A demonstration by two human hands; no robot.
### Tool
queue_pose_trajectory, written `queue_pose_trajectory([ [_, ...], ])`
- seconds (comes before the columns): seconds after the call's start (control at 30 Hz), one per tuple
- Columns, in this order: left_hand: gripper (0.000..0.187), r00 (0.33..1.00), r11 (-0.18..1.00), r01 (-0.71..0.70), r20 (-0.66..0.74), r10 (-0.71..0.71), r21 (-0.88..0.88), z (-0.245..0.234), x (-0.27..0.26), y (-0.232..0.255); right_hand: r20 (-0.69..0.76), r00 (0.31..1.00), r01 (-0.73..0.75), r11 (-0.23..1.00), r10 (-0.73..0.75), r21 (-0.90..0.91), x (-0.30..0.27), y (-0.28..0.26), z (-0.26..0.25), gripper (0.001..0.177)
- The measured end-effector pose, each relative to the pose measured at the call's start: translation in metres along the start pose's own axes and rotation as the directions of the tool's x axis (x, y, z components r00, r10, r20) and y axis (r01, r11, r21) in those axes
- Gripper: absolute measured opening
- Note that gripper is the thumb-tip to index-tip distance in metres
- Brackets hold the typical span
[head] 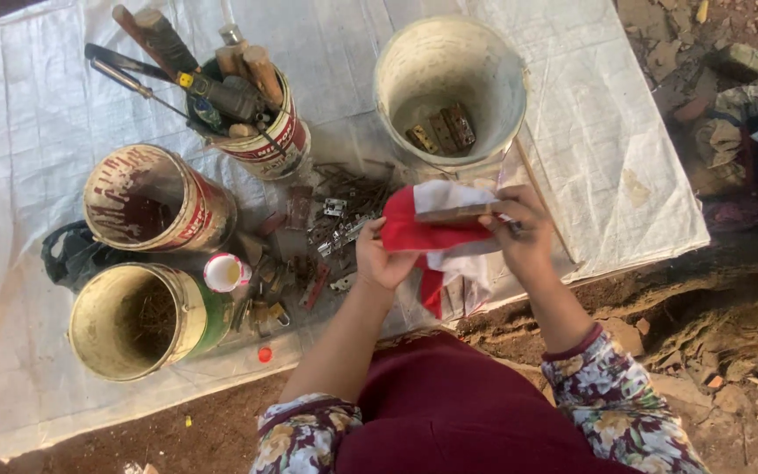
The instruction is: The person cleans metal door hinges with a cloth and water.
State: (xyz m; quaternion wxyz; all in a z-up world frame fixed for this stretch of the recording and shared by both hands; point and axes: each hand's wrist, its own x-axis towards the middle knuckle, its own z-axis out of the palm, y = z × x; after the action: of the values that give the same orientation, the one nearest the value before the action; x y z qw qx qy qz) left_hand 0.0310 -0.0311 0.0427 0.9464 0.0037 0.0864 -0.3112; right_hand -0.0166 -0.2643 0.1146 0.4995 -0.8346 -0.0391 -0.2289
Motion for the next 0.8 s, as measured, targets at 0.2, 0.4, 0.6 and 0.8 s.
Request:
queue_pose_trajectory([
  [0.2,0.040,0.992,0.851,0.007,-0.112,0.061,0.526,-0.034,0.022,-0.008,0.141,0.985,-0.094,0.995,0.097,-0.031,0.011,-0.009,0.004,0.023],
  [0.4,0.050,0.964,0.813,0.264,-0.104,-0.246,0.520,-0.013,0.018,-0.016,0.098,0.995,-0.024,0.997,0.031,-0.075,0.033,-0.033,0.007,0.036],
  [0.6,0.043,0.977,0.795,0.147,-0.209,-0.026,0.588,0.017,0.013,-0.029,-0.377,0.909,-0.168,0.984,0.178,0.061,0.014,-0.034,0.033,0.021],
  [0.8,0.034,0.990,0.927,0.086,-0.136,-0.038,0.366,-0.063,0.028,-0.022,-0.102,0.964,0.186,0.896,-0.246,-0.403,0.004,-0.071,0.077,0.048],
])
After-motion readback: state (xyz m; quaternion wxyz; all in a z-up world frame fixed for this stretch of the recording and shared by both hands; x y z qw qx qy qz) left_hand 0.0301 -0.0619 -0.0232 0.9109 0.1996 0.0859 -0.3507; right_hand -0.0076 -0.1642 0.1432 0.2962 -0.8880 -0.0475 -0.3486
